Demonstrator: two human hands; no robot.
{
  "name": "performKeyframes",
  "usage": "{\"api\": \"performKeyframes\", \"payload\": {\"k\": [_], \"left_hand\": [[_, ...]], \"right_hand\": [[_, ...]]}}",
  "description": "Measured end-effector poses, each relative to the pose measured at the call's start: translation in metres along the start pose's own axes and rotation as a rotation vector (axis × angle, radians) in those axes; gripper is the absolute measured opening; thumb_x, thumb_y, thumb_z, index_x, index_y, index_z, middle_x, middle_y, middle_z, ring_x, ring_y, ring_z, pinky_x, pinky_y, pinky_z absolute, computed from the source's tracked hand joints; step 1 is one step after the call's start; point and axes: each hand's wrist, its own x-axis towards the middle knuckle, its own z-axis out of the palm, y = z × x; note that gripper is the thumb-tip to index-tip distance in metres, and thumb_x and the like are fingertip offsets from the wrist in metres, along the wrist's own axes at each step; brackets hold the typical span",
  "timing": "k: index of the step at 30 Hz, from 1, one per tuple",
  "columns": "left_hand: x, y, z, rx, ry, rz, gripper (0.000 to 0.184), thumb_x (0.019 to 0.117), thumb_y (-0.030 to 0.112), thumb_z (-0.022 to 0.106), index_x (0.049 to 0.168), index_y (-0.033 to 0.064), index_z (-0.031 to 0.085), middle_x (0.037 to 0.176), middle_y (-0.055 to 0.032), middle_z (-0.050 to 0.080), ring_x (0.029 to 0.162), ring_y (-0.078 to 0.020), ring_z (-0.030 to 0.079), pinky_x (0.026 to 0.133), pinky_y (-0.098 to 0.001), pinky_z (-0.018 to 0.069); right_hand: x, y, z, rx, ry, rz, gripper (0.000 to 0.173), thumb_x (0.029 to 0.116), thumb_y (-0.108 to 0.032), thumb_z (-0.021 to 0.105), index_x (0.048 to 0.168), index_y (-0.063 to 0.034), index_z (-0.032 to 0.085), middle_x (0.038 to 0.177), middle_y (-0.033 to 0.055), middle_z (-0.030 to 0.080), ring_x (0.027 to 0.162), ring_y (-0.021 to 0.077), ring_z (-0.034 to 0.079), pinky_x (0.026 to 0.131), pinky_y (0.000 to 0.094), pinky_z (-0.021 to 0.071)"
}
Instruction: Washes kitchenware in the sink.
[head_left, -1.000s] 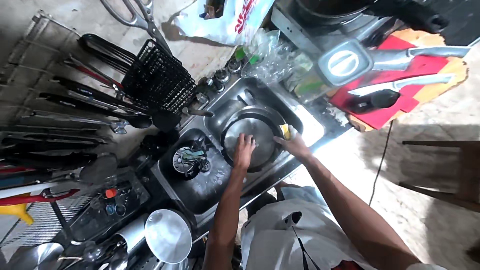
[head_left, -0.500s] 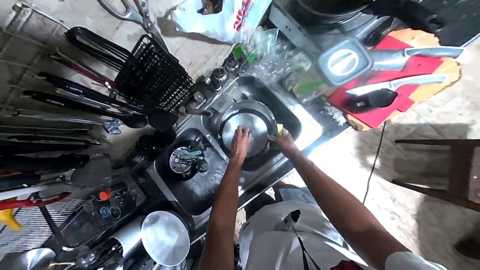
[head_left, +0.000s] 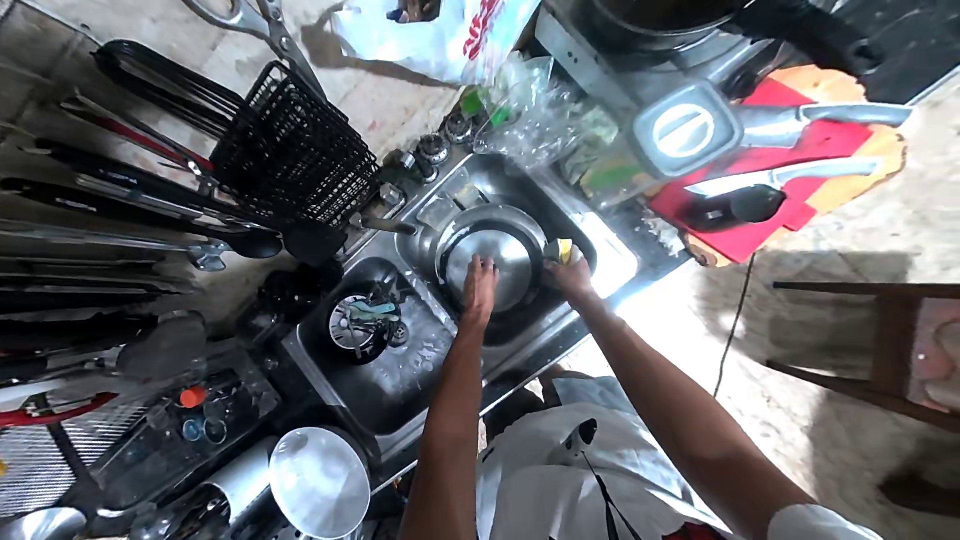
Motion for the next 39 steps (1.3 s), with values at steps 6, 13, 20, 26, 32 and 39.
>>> {"api": "performKeyframes", "payload": {"k": [6,13,20,26,32,39], "left_hand": [[0.005,0.000,0.014,0.007,-0.112,-0.057,0.044,0.0952,0.012,0.069,0.138,0.0077,0.060,0.149,-0.0190,0.048,0.126,-0.0378,0.058,0.096,-0.0493,0.0574],[-0.007,-0.007,-0.011,-0.045,-0.018,-0.089,0.048,0.1039,0.041,0.058,0.138,0.0084,0.061,0.143,-0.0183,0.056,0.127,-0.0351,0.059,0.103,-0.0496,0.0533],[-0.089,-0.107,-0.116,-0.191,0.431,-0.449,0.041,0.1101,0.033,0.043,0.137,0.0069,0.061,0.134,-0.0164,0.064,0.116,-0.0296,0.066,0.099,-0.0499,0.0551],[-0.118,-0.225,-0.235,-0.221,0.800,-0.581,0.044,0.1103,0.026,0.044,0.143,-0.0018,0.052,0.119,-0.0225,0.068,0.105,-0.0287,0.069,0.096,-0.0445,0.0562],[-0.090,-0.297,-0.291,-0.279,0.697,-0.724,0.050,0.1111,0.041,0.039,0.126,0.0031,0.068,0.100,-0.0159,0.072,0.088,-0.0259,0.069,0.087,-0.0471,0.0554],[-0.074,-0.320,-0.291,-0.310,0.584,-0.574,0.040,0.1080,0.035,0.051,0.119,0.0033,0.072,0.093,-0.0145,0.072,0.078,-0.0222,0.068,0.080,-0.0437,0.0575]], "right_hand": [[-0.001,-0.007,-0.003,0.037,-0.061,0.014,0.056,0.0941,-0.022,0.075,0.142,-0.0077,0.051,0.120,0.0218,0.067,0.100,0.0353,0.069,0.086,0.0576,0.0574],[-0.018,-0.028,0.017,0.382,-0.417,0.034,0.046,0.1061,-0.036,0.057,0.147,-0.0145,0.050,0.119,0.0115,0.071,0.098,0.0244,0.072,0.084,0.0441,0.0617],[-0.070,-0.073,0.104,0.695,-0.742,0.270,0.052,0.1084,-0.054,0.035,0.142,-0.0179,0.052,0.122,0.0095,0.071,0.103,0.0252,0.071,0.086,0.0434,0.0607],[-0.120,-0.106,0.233,0.727,-0.943,0.415,0.047,0.1099,-0.044,0.037,0.140,-0.0115,0.051,0.120,0.0130,0.068,0.103,0.0261,0.069,0.087,0.0444,0.0599],[-0.162,-0.135,0.350,0.766,-0.940,0.467,0.043,0.1084,-0.043,0.045,0.136,-0.0109,0.055,0.110,0.0117,0.068,0.093,0.0237,0.069,0.080,0.0424,0.0602],[-0.180,-0.157,0.419,0.813,-0.904,0.392,0.046,0.1097,-0.046,0.040,0.137,-0.0130,0.055,0.111,0.0107,0.068,0.094,0.0228,0.068,0.080,0.0424,0.0590]]}}
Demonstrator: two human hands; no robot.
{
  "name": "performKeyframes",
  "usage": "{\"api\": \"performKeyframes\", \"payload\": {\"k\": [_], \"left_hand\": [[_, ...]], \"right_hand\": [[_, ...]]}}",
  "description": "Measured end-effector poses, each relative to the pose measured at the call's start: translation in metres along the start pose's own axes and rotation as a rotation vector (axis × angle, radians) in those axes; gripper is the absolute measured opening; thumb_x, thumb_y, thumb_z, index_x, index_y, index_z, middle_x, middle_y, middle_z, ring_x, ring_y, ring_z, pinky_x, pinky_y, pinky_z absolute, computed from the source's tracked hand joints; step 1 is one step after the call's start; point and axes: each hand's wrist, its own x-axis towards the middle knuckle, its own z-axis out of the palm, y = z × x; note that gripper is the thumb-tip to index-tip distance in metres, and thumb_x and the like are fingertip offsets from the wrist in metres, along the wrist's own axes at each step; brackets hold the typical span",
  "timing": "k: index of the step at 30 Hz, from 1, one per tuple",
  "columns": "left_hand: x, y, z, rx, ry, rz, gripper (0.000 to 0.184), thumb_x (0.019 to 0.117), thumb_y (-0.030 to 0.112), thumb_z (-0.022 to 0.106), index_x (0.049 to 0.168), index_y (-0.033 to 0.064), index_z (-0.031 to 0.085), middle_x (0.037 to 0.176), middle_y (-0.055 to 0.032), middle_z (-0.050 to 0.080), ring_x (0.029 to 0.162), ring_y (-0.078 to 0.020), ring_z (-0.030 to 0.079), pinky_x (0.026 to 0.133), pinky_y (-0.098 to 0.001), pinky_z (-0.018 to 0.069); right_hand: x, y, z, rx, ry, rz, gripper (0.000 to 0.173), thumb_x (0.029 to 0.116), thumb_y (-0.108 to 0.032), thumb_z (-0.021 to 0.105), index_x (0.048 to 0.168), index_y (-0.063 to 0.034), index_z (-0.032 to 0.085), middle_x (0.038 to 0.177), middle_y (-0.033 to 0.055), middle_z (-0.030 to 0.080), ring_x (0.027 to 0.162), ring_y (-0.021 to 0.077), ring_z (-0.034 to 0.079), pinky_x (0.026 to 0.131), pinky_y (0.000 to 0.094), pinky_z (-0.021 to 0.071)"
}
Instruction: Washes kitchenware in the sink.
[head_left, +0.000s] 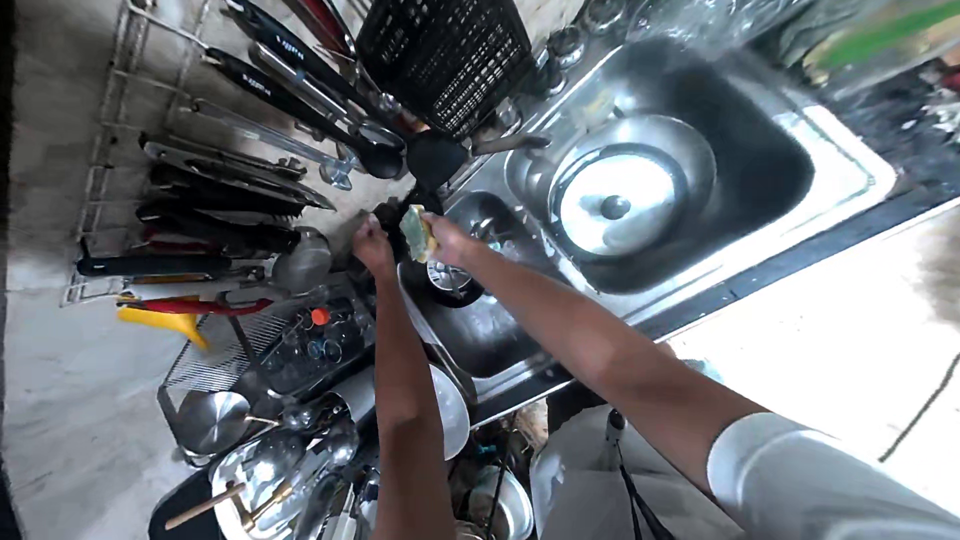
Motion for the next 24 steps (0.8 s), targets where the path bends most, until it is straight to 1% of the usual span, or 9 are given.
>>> {"api": "performKeyframes", "payload": {"k": [2,5,9,12,16,19,21,23,24], "left_hand": [[0.004,-0.006,0.003,0.009,-0.026,0.032,0.040,0.1079,0.035,0.051,0.113,0.0023,0.073,0.089,-0.0144,0.072,0.076,-0.0238,0.068,0.078,-0.0464,0.0577],[0.007,-0.007,-0.004,0.066,-0.096,0.034,0.043,0.1081,0.039,0.049,0.117,0.0047,0.074,0.091,-0.0138,0.073,0.081,-0.0247,0.069,0.081,-0.0484,0.0569],[0.011,-0.006,-0.015,0.047,-0.141,0.057,0.039,0.1077,0.037,0.052,0.121,0.0074,0.073,0.090,-0.0115,0.071,0.075,-0.0203,0.066,0.075,-0.0427,0.0573],[0.010,-0.013,-0.007,0.014,-0.125,0.062,0.038,0.1081,0.036,0.051,0.119,0.0062,0.074,0.087,-0.0108,0.070,0.072,-0.0194,0.066,0.072,-0.0416,0.0575],[0.010,-0.003,-0.018,0.057,-0.159,0.041,0.040,0.1079,0.038,0.051,0.120,0.0073,0.073,0.089,-0.0107,0.071,0.076,-0.0212,0.067,0.077,-0.0446,0.0569],[0.008,-0.014,-0.010,0.069,-0.111,0.099,0.040,0.1082,0.037,0.051,0.120,0.0059,0.073,0.087,-0.0117,0.070,0.076,-0.0217,0.066,0.079,-0.0445,0.0560],[0.008,-0.011,-0.006,0.137,-0.087,0.102,0.040,0.1080,0.037,0.051,0.122,0.0059,0.073,0.098,-0.0156,0.073,0.089,-0.0269,0.069,0.090,-0.0488,0.0547],[0.000,0.006,-0.012,0.287,-0.063,0.070,0.042,0.1086,0.038,0.047,0.128,0.0087,0.070,0.119,-0.0175,0.072,0.113,-0.0327,0.067,0.103,-0.0536,0.0506],[-0.010,0.021,-0.014,0.378,-0.015,0.080,0.043,0.1092,0.037,0.043,0.129,0.0089,0.068,0.122,-0.0188,0.070,0.117,-0.0358,0.066,0.102,-0.0563,0.0499]], "right_hand": [[0.004,-0.001,0.007,0.009,0.007,-0.013,0.046,0.1096,-0.048,0.039,0.137,-0.0139,0.055,0.112,0.0104,0.068,0.095,0.0226,0.068,0.080,0.0428,0.0588],[0.006,0.002,0.010,0.043,0.006,0.002,0.045,0.1086,-0.047,0.040,0.132,-0.0135,0.057,0.106,0.0101,0.067,0.088,0.0225,0.067,0.075,0.0424,0.0585],[0.015,0.008,-0.002,0.080,-0.004,-0.001,0.048,0.1073,-0.049,0.041,0.134,-0.0126,0.056,0.108,0.0116,0.068,0.089,0.0241,0.068,0.075,0.0436,0.0591],[0.018,0.011,-0.008,0.094,-0.004,-0.011,0.049,0.1076,-0.051,0.039,0.134,-0.0131,0.056,0.110,0.0116,0.068,0.092,0.0246,0.068,0.077,0.0443,0.0592],[0.017,0.010,-0.008,0.103,0.000,-0.030,0.049,0.1079,-0.050,0.038,0.134,-0.0125,0.056,0.110,0.0125,0.068,0.091,0.0253,0.068,0.077,0.0449,0.0594],[0.015,0.011,-0.008,0.114,0.018,-0.024,0.048,0.1072,-0.050,0.040,0.133,-0.0128,0.056,0.109,0.0120,0.068,0.091,0.0249,0.068,0.077,0.0443,0.0594],[0.009,0.008,-0.012,0.124,0.019,-0.032,0.048,0.1073,-0.050,0.040,0.134,-0.0126,0.056,0.111,0.0120,0.068,0.092,0.0246,0.068,0.078,0.0440,0.0595],[-0.003,0.004,-0.020,0.117,-0.005,-0.042,0.048,0.1071,-0.050,0.040,0.134,-0.0133,0.055,0.111,0.0115,0.067,0.092,0.0242,0.068,0.078,0.0435,0.0594],[-0.011,-0.001,-0.026,0.101,-0.023,-0.052,0.048,0.1071,-0.050,0.040,0.134,-0.0139,0.055,0.112,0.0110,0.068,0.094,0.0236,0.068,0.080,0.0431,0.0594]]}}
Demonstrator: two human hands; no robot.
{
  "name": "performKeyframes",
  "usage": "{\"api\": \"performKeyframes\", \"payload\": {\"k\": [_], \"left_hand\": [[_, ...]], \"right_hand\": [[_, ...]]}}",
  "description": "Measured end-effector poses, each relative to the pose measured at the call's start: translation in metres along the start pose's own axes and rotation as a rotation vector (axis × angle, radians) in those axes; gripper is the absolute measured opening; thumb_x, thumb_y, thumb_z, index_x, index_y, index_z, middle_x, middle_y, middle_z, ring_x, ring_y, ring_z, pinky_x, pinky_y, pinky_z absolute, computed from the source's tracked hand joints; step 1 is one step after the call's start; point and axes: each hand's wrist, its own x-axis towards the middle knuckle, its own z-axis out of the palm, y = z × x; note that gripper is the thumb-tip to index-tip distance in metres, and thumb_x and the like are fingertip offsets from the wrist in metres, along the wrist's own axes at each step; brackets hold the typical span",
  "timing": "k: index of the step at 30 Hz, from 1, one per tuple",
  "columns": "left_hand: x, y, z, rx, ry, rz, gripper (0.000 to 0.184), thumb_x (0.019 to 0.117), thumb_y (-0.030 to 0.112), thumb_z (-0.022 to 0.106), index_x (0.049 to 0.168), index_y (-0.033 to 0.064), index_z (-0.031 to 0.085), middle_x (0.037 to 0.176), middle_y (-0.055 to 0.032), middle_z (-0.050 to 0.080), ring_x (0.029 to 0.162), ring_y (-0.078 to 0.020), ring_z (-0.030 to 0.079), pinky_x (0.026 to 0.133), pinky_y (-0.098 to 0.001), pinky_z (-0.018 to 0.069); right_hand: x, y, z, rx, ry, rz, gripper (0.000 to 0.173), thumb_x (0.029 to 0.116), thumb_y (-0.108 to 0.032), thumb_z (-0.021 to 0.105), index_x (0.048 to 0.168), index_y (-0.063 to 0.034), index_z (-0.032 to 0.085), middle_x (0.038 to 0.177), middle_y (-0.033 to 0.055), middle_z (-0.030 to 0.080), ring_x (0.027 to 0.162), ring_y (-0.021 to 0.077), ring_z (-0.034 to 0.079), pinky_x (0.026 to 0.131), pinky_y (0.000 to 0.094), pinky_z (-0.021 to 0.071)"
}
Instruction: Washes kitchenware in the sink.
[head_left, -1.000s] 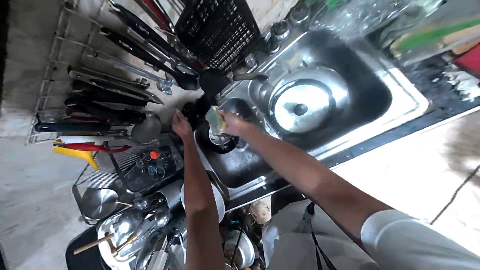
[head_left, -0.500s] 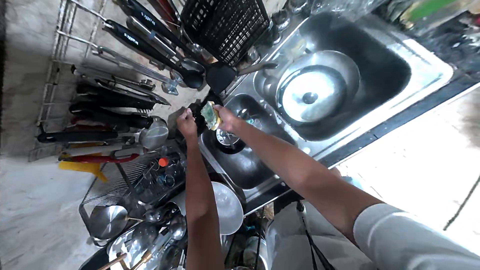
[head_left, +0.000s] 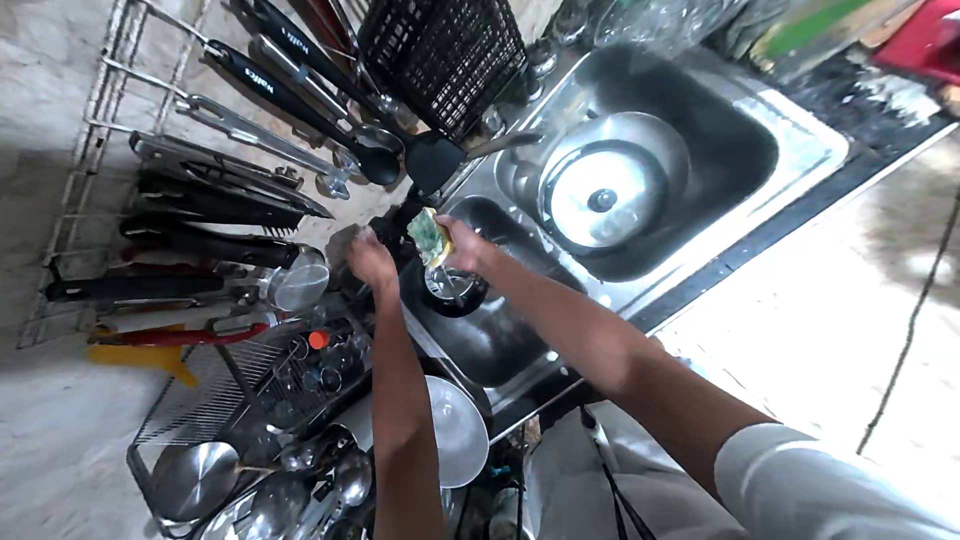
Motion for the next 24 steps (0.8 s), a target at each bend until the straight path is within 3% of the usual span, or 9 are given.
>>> {"api": "performKeyframes", "payload": {"k": [2,4,7,9,12,14,19,24], "left_hand": [[-0.021,0.024,0.000,0.106,0.119,0.132,0.042,0.1104,0.030,0.038,0.132,0.0073,0.065,0.120,-0.0203,0.070,0.107,-0.0385,0.069,0.091,-0.0569,0.0551],[-0.031,0.041,0.019,0.098,0.082,0.349,0.037,0.1101,0.025,0.041,0.125,0.0027,0.067,0.121,-0.0217,0.068,0.104,-0.0376,0.070,0.088,-0.0545,0.0581],[-0.017,0.060,0.062,0.137,-0.082,0.483,0.039,0.1080,0.029,0.049,0.129,-0.0003,0.065,0.133,-0.0240,0.061,0.122,-0.0395,0.062,0.102,-0.0521,0.0531],[-0.006,0.079,0.081,0.162,-0.191,0.437,0.046,0.1087,0.032,0.047,0.132,-0.0041,0.061,0.141,-0.0291,0.054,0.131,-0.0434,0.055,0.110,-0.0543,0.0464],[0.004,0.102,0.094,0.220,-0.320,0.344,0.042,0.1099,0.030,0.044,0.134,0.0020,0.063,0.143,-0.0286,0.055,0.133,-0.0446,0.053,0.111,-0.0588,0.0432],[0.007,0.107,0.104,0.217,-0.294,0.308,0.034,0.1069,0.022,0.049,0.130,0.0027,0.065,0.138,-0.0259,0.060,0.132,-0.0425,0.055,0.111,-0.0588,0.0436],[0.009,0.127,0.114,0.136,-0.136,0.127,0.049,0.1045,0.037,0.055,0.138,0.0026,0.061,0.144,-0.0204,0.058,0.140,-0.0330,0.051,0.119,-0.0489,0.0350],[0.010,0.147,0.114,0.186,-0.179,-0.022,0.054,0.1032,0.038,0.057,0.143,0.0018,0.056,0.148,-0.0227,0.053,0.143,-0.0351,0.046,0.120,-0.0529,0.0328]], "right_hand": [[-0.018,-0.012,-0.019,-0.014,-0.053,-0.026,0.048,0.1074,-0.049,0.037,0.137,-0.0161,0.055,0.119,0.0098,0.068,0.101,0.0227,0.069,0.084,0.0418,0.0591],[-0.038,-0.028,-0.042,0.005,-0.075,-0.065,0.049,0.1076,-0.048,0.034,0.139,-0.0166,0.054,0.124,0.0099,0.068,0.106,0.0227,0.069,0.086,0.0405,0.0591],[-0.061,-0.060,-0.081,0.092,-0.093,-0.178,0.049,0.1077,-0.046,0.029,0.136,-0.0147,0.055,0.122,0.0121,0.068,0.103,0.0236,0.069,0.084,0.0401,0.0594],[-0.072,-0.080,-0.112,0.155,-0.148,-0.249,0.054,0.1083,-0.051,0.025,0.137,-0.0151,0.053,0.123,0.0134,0.066,0.103,0.0250,0.067,0.085,0.0408,0.0591],[-0.079,-0.111,-0.138,0.232,-0.209,-0.274,0.060,0.1076,-0.058,0.024,0.139,-0.0138,0.051,0.123,0.0157,0.063,0.107,0.0283,0.065,0.090,0.0438,0.0578],[-0.080,-0.129,-0.144,0.212,-0.204,-0.264,0.061,0.1070,-0.059,0.023,0.138,-0.0152,0.051,0.120,0.0149,0.064,0.105,0.0278,0.066,0.088,0.0437,0.0580],[-0.068,-0.161,-0.150,0.152,-0.225,-0.237,0.063,0.1069,-0.062,0.023,0.138,-0.0144,0.051,0.120,0.0152,0.064,0.104,0.0284,0.065,0.088,0.0446,0.0577],[-0.061,-0.178,-0.140,0.181,-0.231,-0.163,0.062,0.1065,-0.062,0.028,0.139,-0.0150,0.051,0.120,0.0158,0.064,0.104,0.0289,0.066,0.088,0.0449,0.0577]]}}
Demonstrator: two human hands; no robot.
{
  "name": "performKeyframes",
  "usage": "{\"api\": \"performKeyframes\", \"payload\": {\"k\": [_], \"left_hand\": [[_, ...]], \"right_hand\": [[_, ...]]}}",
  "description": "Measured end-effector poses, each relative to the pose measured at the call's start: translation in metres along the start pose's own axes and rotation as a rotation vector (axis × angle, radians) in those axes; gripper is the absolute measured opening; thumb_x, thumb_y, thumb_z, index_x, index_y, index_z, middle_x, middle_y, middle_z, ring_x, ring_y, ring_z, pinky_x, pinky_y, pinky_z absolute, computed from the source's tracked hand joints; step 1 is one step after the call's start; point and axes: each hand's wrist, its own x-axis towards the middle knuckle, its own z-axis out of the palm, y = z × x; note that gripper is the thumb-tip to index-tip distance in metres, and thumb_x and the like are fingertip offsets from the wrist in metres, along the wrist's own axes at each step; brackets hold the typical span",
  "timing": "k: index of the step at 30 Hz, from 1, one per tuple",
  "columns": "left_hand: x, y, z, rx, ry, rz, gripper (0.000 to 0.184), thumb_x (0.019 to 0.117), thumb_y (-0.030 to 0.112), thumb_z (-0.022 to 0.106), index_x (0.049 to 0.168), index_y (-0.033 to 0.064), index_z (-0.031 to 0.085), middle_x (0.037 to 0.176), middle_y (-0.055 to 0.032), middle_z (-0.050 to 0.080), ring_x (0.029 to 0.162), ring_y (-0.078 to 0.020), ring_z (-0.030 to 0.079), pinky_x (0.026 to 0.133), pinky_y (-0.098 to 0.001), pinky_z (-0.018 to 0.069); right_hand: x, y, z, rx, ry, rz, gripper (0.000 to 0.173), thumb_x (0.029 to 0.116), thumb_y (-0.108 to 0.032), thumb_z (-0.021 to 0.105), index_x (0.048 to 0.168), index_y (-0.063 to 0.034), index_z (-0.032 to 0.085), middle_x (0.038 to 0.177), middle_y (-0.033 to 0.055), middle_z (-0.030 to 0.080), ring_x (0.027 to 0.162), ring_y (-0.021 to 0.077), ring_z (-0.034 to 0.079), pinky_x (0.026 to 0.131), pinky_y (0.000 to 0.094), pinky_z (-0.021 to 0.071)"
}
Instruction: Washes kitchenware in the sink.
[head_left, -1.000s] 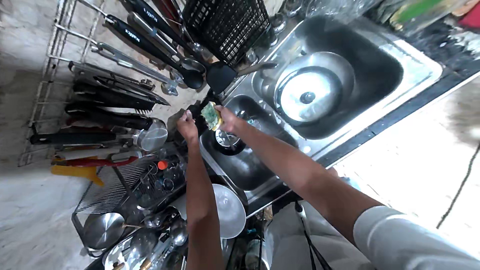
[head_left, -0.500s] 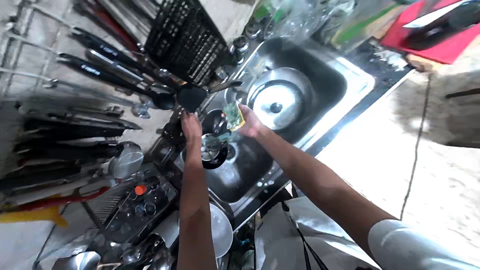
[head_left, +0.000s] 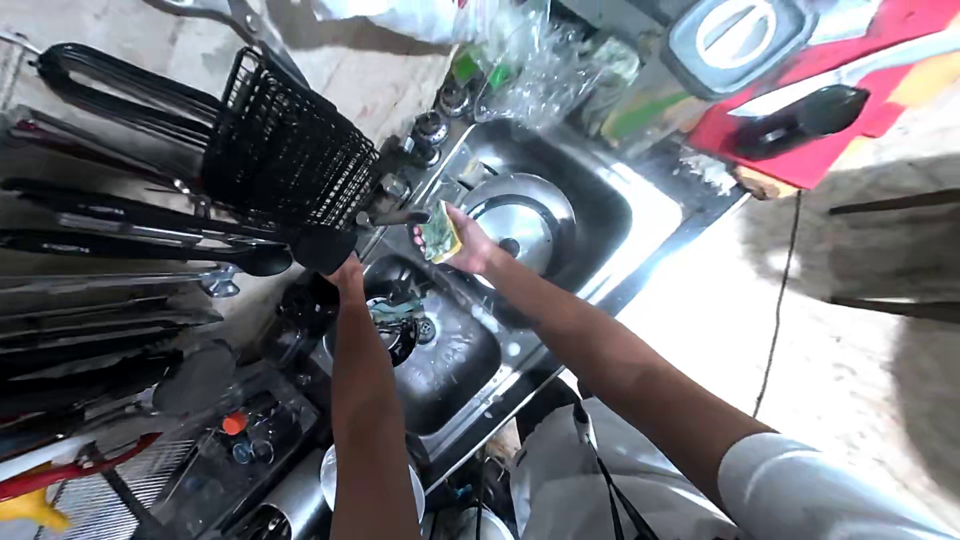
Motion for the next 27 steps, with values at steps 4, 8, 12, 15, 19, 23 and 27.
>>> {"api": "performKeyframes", "payload": {"k": [4,8,12,15,19,23,27], "left_hand": [[-0.002,-0.004,0.011,0.081,0.113,0.060,0.048,0.1052,0.034,0.051,0.139,0.0003,0.059,0.141,-0.0252,0.059,0.136,-0.0382,0.053,0.115,-0.0567,0.0382],[-0.011,-0.001,0.012,0.100,0.081,0.091,0.046,0.1087,0.032,0.044,0.136,-0.0008,0.061,0.138,-0.0264,0.061,0.133,-0.0414,0.055,0.111,-0.0595,0.0418],[-0.008,-0.016,0.016,0.076,0.082,0.133,0.044,0.1083,0.032,0.046,0.133,0.0013,0.063,0.134,-0.0248,0.064,0.129,-0.0406,0.059,0.109,-0.0592,0.0443],[-0.051,0.021,0.011,0.065,0.254,0.002,0.038,0.1041,0.021,0.047,0.124,-0.0045,0.065,0.128,-0.0298,0.063,0.125,-0.0438,0.059,0.105,-0.0560,0.0471],[-0.169,0.083,0.056,-0.236,0.094,0.136,0.046,0.1115,0.034,0.032,0.142,0.0031,0.049,0.140,-0.0212,0.057,0.127,-0.0341,0.059,0.105,-0.0496,0.0513],[-0.228,0.140,0.142,-0.268,-0.337,0.284,0.063,0.1026,0.052,0.054,0.150,0.0099,0.049,0.150,-0.0190,0.051,0.130,-0.0356,0.057,0.104,-0.0533,0.0520],[-0.230,0.163,0.183,-0.225,-0.330,0.291,0.065,0.0960,0.049,0.069,0.149,0.0144,0.050,0.147,-0.0234,0.046,0.119,-0.0394,0.061,0.092,-0.0513,0.0589]], "right_hand": [[0.007,-0.010,-0.001,0.012,0.046,0.040,0.063,0.1050,-0.063,0.034,0.142,-0.0153,0.050,0.125,0.0163,0.065,0.108,0.0296,0.067,0.091,0.0460,0.0580],[0.001,-0.024,-0.001,-0.043,0.065,0.100,0.065,0.1044,-0.065,0.034,0.141,-0.0143,0.050,0.123,0.0161,0.065,0.107,0.0297,0.067,0.090,0.0462,0.0582],[-0.020,-0.049,-0.004,-0.455,0.154,0.078,0.050,0.1102,-0.049,0.038,0.149,-0.0181,0.043,0.119,0.0102,0.067,0.096,0.0213,0.069,0.082,0.0359,0.0602],[-0.025,-0.071,-0.019,-1.162,0.390,0.061,0.051,0.1026,-0.034,0.065,0.145,-0.0094,0.051,0.120,0.0135,0.069,0.099,0.0228,0.070,0.087,0.0411,0.0589],[-0.015,-0.088,-0.035,-1.771,0.447,0.178,0.051,0.0978,-0.041,0.069,0.119,0.0053,0.066,0.119,0.0286,0.066,0.115,0.0437,0.064,0.100,0.0637,0.0496],[-0.020,-0.100,-0.038,-1.869,0.416,0.230,0.052,0.1017,-0.045,0.062,0.121,0.0038,0.066,0.123,0.0280,0.066,0.119,0.0434,0.063,0.102,0.0647,0.0484],[-0.046,-0.125,-0.043,-1.772,0.566,0.211,0.068,0.1070,-0.060,0.036,0.137,-0.0031,0.059,0.123,0.0271,0.067,0.116,0.0434,0.065,0.101,0.0646,0.0487]]}}
